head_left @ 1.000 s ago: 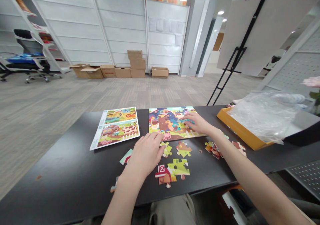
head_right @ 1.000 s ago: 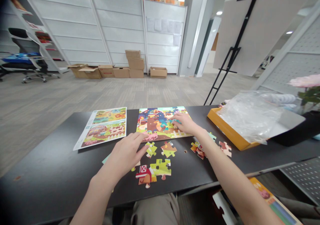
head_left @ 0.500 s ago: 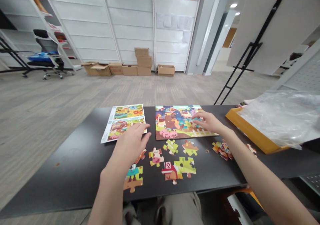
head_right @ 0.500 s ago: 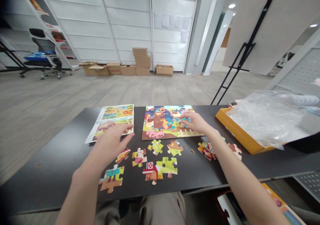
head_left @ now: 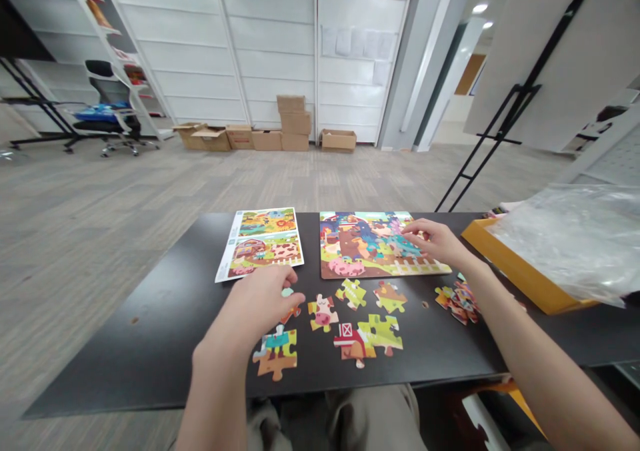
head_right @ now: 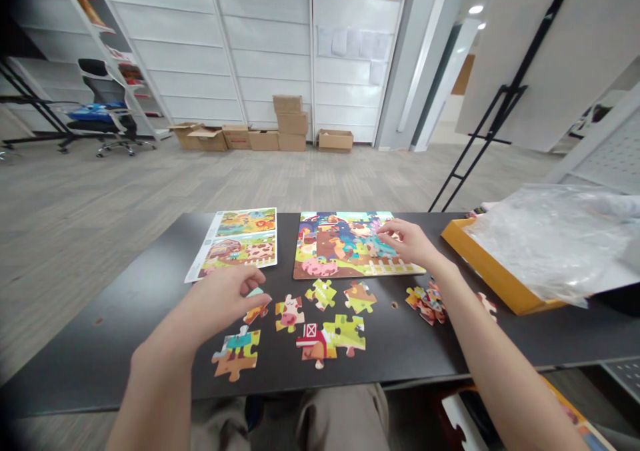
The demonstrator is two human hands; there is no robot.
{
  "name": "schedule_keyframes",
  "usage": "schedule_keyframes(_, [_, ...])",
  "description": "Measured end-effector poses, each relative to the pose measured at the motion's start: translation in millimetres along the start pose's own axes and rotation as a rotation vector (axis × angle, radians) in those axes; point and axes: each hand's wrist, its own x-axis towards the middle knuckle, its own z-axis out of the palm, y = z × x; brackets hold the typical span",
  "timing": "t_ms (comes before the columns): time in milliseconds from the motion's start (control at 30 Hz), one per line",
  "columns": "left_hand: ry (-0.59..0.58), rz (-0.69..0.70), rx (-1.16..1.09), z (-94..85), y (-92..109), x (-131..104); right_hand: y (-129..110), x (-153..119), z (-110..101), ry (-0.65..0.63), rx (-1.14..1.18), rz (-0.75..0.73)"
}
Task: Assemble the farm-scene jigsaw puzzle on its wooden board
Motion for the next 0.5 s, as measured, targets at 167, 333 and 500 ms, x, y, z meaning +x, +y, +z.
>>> schedule_keyframes(167, [-0.179, 0.106, 0.045, 12.0, 38, -2, -4, -1, 0, -0.011, -0.009, -0.001])
schedule_keyframes(333, [-0.191, 0.119, 0.138, 13.5, 47, -7, -1, -1, -1, -0.006, -0.025, 0.003])
schedule_keyframes(500, [-0.142, 0.182, 0.103, 16.0, 42, -9, 0, -1, 0, -0.027, -0.017, -0.008])
